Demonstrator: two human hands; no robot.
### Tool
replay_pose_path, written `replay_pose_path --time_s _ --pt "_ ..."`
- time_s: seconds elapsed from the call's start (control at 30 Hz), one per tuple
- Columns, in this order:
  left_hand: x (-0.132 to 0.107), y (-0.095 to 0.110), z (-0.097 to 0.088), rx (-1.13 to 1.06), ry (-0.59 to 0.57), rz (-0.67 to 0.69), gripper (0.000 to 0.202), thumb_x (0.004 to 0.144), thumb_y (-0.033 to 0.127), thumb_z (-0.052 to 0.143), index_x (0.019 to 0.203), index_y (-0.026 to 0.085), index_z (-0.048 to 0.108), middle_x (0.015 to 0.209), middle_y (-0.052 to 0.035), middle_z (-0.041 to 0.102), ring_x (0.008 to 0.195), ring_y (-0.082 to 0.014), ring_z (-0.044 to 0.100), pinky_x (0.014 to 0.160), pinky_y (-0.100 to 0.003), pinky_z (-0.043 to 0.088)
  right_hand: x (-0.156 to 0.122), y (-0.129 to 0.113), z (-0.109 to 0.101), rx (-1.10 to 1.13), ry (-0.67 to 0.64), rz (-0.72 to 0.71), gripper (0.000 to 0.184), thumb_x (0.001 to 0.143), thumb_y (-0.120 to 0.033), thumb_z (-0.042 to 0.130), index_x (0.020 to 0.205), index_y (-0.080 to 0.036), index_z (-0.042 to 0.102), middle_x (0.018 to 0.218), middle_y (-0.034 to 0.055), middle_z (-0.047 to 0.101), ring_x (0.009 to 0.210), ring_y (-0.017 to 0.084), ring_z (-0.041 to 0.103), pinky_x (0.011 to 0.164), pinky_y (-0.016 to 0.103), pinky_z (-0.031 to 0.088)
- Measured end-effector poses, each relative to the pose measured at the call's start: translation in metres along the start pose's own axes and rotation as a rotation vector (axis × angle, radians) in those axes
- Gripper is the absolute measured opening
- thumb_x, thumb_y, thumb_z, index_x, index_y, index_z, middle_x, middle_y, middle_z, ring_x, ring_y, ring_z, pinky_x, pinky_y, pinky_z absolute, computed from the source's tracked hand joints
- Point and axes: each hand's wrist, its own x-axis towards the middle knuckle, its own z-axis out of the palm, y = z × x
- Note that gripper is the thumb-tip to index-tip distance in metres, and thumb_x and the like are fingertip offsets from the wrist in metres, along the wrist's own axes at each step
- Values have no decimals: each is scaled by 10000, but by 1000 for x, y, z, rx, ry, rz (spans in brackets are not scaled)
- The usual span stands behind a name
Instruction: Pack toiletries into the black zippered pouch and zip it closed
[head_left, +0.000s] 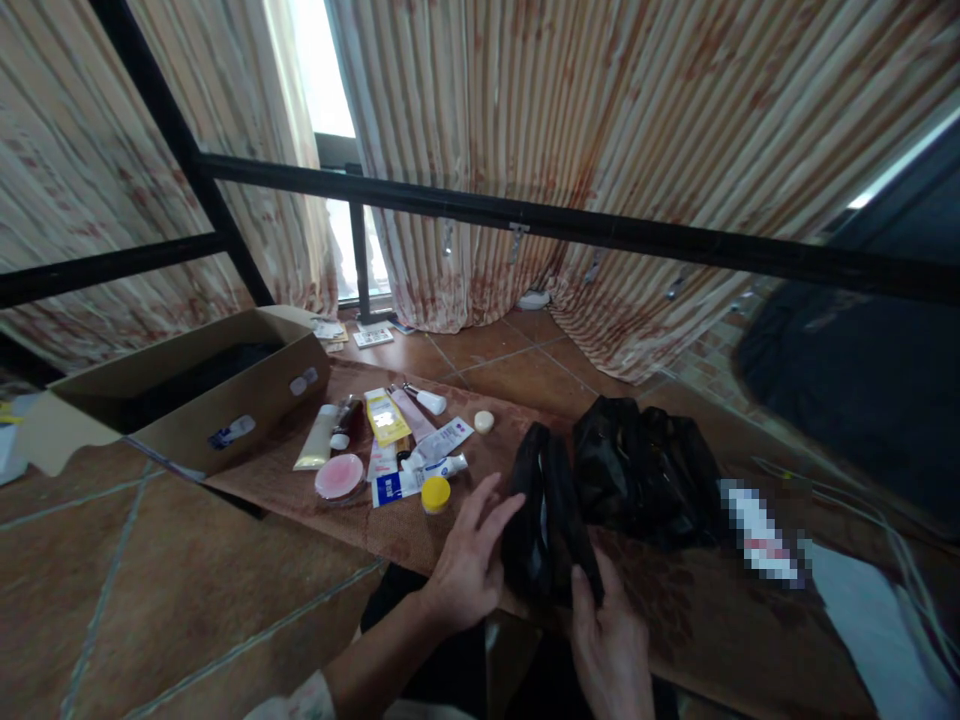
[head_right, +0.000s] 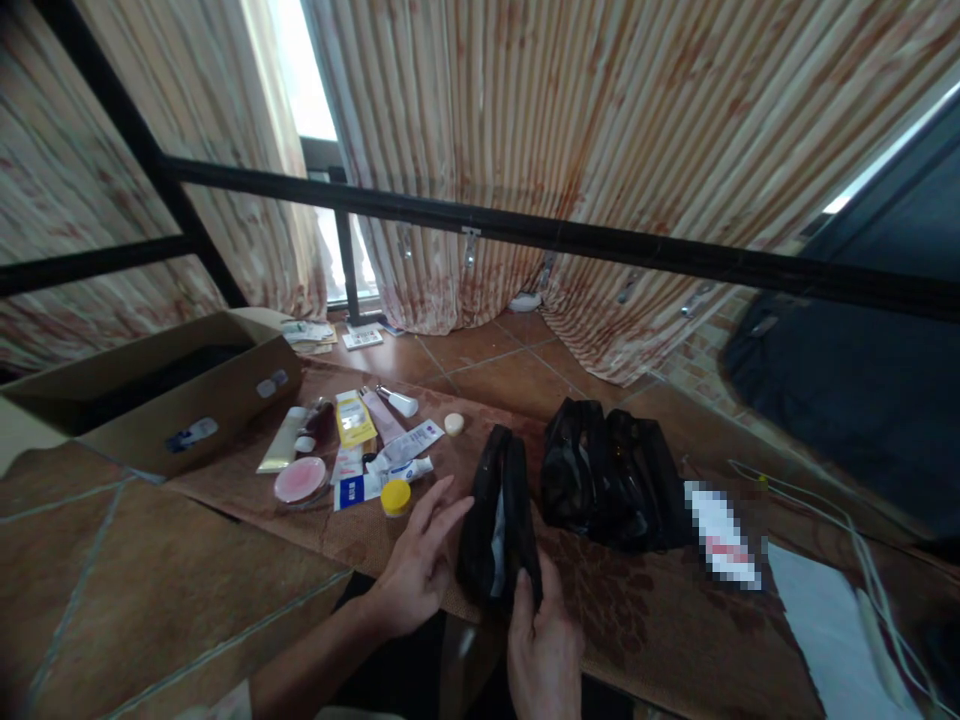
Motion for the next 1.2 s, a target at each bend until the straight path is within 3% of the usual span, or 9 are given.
replay_pose_path --time_s 0.1,0.17,0.3,0.4,0.53,0.67,0.87,1.2 --pt "15 19 -13 124 -133 134 695 675 -24 463 1300 279 497 1564 -41 152 1338 -286 327 1085 -482 325 -3 -1 -7 -17 6 -34 561 890 -459 367 1388 -201 391 1323 116 567 1147 263 586 870 407 516" --pt "26 26 -17 186 -204 165 550 685 2 480 1168 241 588 1522 -46 289 1224 -281 432 1017 -457 389 1 -5 -11 -61 4 -135 564 896 -387 376 1435 -234 317 1402 96 490 1227 245 524 918 409 500" --pt "39 28 -22 252 -237 205 371 677 9 461 943 207 625 1308 -40 540 1009 -233 527 901 -398 454 17 -15 -15 -201 -67 -365 494 886 -232 353 1369 -274 440 1480 65 361 1321 221 420 1012 394 442" --pt "41 22 -26 233 -200 197 329 654 -2 454 867 199 604 1104 -53 605 943 -210 544 858 -365 471 28 -13 -15 -360 -86 -343 486 855 -185 358 1319 -186 504 1412 132 433 1222 262 524 951 408 483" --pt "36 10 -35 228 -121 120 288 672 -8 439 828 194 574 925 -56 589 912 -211 538 815 -351 490 35 -5 -15 -468 -25 -186 482 839 -206 370 1277 -64 514 1245 202 561 1071 305 616 850 418 514" --pt "28 3 -37 209 -86 73 314 717 -8 426 909 184 584 993 -65 577 963 -206 548 855 -349 501 33 -2 -15 -460 12 -127 499 852 -271 367 1271 -38 506 1234 224 563 1076 333 606 832 434 509" --pt "24 15 -29 186 -92 117 472 730 -8 441 1125 210 577 1233 -59 552 1126 -198 536 984 -360 477 27 -7 -9 -430 38 -173 502 859 -277 354 1286 -49 486 1258 224 548 1150 323 565 857 418 501" --pt "21 29 -24 203 -136 152 511 739 8 431 1177 219 587 1349 -66 530 1172 -222 541 1001 -413 479 22 -16 -7 -404 8 -166 506 858 -293 364 1311 -91 466 1269 206 538 1172 320 557 864 410 502"
